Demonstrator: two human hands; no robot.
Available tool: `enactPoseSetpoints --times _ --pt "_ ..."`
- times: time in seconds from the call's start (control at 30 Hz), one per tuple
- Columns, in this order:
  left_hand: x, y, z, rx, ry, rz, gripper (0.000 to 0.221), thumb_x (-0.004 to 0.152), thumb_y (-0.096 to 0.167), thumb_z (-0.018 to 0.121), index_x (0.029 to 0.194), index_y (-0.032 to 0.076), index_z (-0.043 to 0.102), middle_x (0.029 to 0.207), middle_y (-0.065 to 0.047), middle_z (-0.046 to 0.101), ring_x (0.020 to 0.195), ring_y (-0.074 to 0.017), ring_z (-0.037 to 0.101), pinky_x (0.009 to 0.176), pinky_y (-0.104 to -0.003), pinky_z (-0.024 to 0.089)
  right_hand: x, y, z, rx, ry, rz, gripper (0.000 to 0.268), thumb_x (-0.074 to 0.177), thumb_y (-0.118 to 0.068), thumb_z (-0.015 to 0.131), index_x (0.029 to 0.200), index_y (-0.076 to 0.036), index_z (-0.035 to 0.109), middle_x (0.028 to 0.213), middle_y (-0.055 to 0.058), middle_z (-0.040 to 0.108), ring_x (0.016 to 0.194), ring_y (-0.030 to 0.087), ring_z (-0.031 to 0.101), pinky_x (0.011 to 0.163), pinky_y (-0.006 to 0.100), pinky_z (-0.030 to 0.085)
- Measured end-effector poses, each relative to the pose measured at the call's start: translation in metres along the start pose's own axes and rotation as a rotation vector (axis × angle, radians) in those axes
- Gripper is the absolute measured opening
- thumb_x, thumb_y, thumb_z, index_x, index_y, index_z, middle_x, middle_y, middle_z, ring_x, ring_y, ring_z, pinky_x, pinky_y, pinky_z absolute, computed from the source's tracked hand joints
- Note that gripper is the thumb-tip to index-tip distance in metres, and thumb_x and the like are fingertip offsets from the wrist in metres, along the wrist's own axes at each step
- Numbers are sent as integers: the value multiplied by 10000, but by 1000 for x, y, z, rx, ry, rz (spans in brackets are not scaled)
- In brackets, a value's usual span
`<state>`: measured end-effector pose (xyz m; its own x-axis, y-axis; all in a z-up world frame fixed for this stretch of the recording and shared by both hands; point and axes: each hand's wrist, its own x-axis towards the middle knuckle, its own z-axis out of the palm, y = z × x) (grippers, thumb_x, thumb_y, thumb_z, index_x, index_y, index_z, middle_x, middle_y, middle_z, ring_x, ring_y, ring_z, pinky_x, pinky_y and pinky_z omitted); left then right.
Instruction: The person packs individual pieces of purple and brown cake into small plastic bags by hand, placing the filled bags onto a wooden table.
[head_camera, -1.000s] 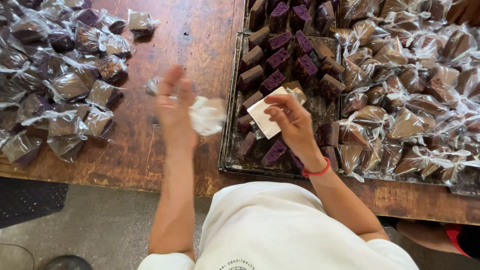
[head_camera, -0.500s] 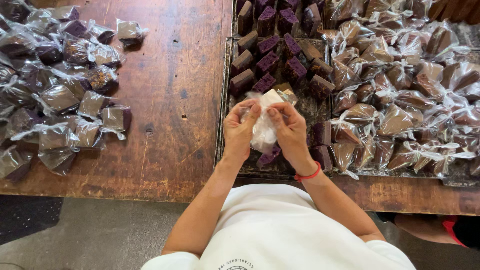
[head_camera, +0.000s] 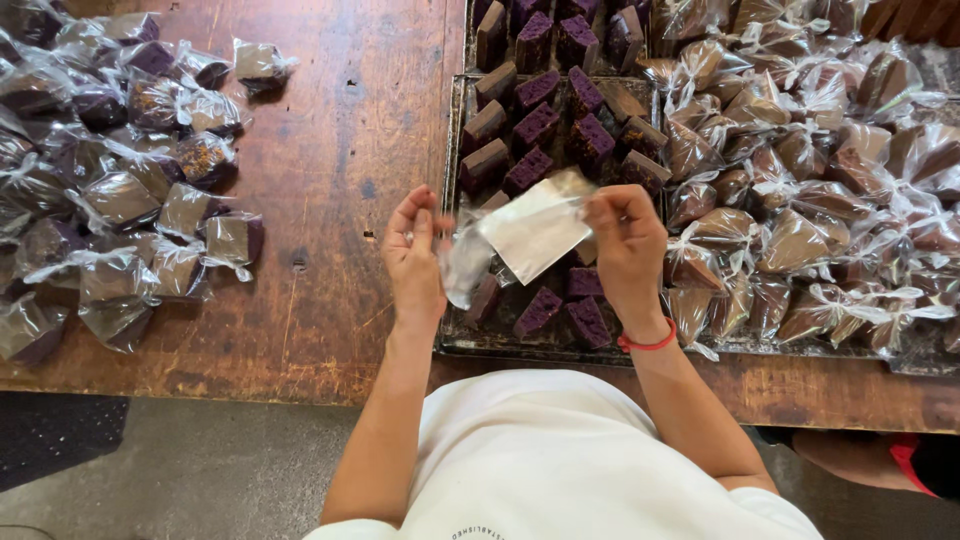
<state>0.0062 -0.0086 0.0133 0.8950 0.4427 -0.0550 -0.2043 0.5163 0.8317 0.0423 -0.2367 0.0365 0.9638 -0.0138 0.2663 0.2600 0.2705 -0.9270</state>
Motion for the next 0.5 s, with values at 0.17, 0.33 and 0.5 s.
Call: enactPoseSetpoints --times 0.17,0.33,0.5 --pt "-25 21 38 673 -248 -26 207 1000 231 686 1096 73 776 895 -66 730 643 -111 546 524 -226 436 -9 -10 16 -843 -169 -670 111 991 -63 724 1036 -39 625 1039 126 674 959 245 660 842 329 549" --pt "5 69 21 541 118 27 182 986 218 617 1072 115 740 856 -13 708 596 -90 629 424 -211 534 8 -16 -25 -548 -7 -261 17 1034 -18 649 1036 -30 636 1031 72 701 902 144 710 796 255 578" --pt "7 71 10 617 148 287 180 1063 175 607 1186 93 710 930 -22 707 624 -56 533 509 -162 440 11 -18 -40 -268 -11 -93 56 1076 -50 604 1091 -9 639 1121 93 687 1013 169 698 930 306 568"
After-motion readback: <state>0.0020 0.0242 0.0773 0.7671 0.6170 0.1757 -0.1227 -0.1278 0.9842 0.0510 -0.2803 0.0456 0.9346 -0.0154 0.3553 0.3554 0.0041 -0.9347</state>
